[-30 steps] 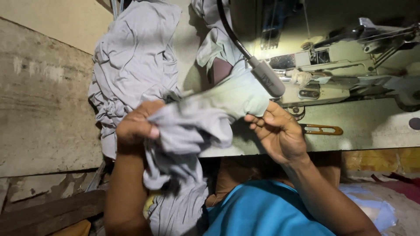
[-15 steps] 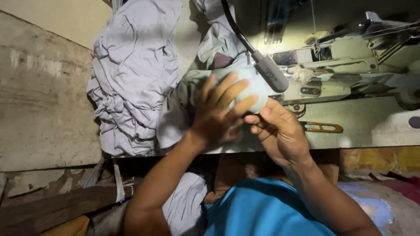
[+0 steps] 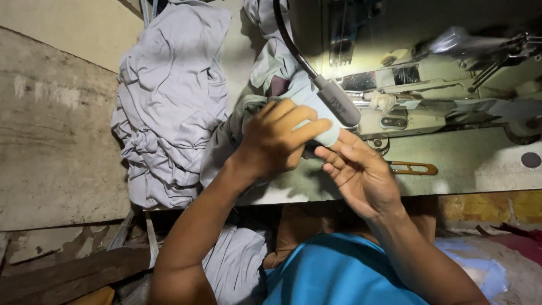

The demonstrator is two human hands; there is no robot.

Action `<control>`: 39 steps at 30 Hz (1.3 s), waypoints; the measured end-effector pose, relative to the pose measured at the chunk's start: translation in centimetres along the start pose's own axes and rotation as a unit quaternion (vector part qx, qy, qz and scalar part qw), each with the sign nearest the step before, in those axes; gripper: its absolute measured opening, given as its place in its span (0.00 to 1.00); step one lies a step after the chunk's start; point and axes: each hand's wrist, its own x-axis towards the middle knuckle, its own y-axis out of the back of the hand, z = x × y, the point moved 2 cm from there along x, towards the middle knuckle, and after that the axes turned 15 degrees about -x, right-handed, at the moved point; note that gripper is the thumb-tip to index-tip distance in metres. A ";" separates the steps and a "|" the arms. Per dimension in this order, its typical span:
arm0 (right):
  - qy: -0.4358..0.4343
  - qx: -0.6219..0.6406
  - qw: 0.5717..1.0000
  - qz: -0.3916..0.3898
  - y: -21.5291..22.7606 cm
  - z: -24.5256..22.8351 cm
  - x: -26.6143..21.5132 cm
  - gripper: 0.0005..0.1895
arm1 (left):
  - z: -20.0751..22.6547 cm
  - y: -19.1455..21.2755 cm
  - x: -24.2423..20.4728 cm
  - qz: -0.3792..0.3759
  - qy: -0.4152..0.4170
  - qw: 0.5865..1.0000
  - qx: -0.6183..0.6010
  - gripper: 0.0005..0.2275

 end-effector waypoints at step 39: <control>0.370 -0.802 0.467 -0.045 -2.8 -7.3 0.2 0.17 | -0.5 0.4 -0.8 -0.053 0.018 0.998 0.010 0.20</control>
